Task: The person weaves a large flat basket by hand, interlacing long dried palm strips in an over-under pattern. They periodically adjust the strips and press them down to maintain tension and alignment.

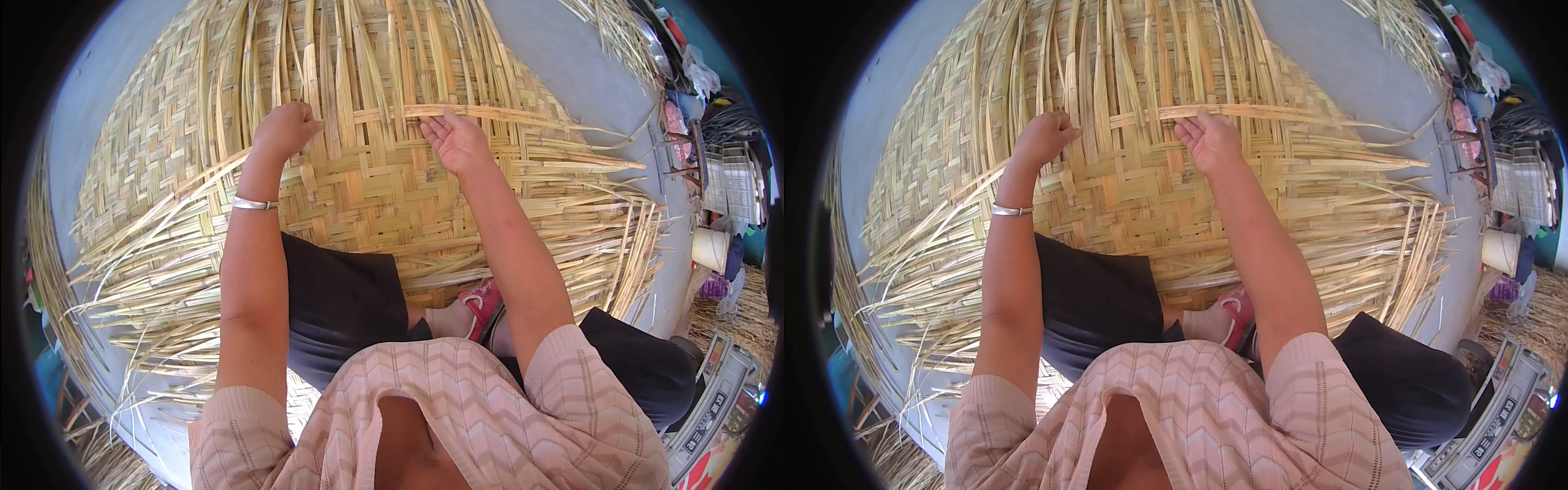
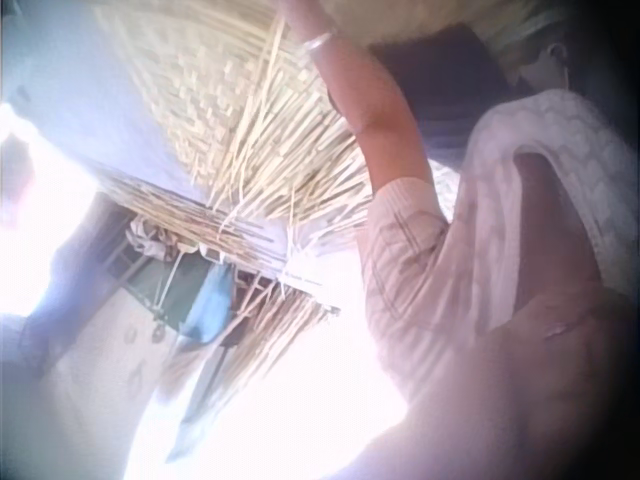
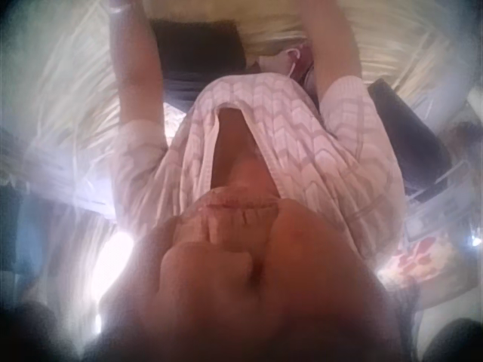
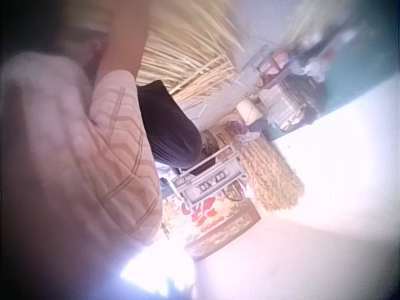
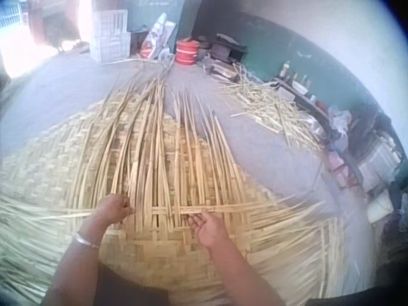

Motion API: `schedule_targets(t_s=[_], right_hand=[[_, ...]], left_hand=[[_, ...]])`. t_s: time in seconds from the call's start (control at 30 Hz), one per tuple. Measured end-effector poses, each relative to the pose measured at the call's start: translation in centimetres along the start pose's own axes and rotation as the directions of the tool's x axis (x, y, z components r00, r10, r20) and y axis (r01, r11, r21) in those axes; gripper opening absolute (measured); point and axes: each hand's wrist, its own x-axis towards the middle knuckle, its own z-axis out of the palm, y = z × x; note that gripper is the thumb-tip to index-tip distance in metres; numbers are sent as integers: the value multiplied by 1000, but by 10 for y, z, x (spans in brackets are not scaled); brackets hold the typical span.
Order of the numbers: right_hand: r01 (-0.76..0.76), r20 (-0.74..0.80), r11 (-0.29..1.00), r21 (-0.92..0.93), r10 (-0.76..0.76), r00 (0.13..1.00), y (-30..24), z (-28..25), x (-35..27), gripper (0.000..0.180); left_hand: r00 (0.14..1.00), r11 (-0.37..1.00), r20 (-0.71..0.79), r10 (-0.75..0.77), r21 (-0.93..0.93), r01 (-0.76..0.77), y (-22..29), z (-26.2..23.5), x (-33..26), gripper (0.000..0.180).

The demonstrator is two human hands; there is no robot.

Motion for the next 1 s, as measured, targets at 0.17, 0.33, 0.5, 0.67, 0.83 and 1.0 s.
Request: schedule_targets(t_s=[0.17,0.33,0.5,0.67,0.83,1.0], right_hand=[[-2,18,998,-66,4,1000,1,-18,-18,25],[20,-81,991,-129,-30,996,14,-17,-20,26],[29,-100,975,-222,-52,994,14,-10,-18,27],[33,-94,963,-269,-60,994,12,-7,-22,26],[25,-119,960,-277,-60,991,14,-6,-21,24],[19,-97,957,-289,-49,994,15,-11,-27,25]], left_hand=[[996,995,63,65,71,-69,2,8,-21,26],[992,979,-10,127,165,-123,9,18,-23,22],[899,910,-216,381,260,-323,21,29,-40,22],[864,849,-146,481,325,-418,38,47,-35,37],[877,856,-74,475,268,-442,35,51,-28,31],[881,843,-45,472,316,-435,38,52,-35,28]])
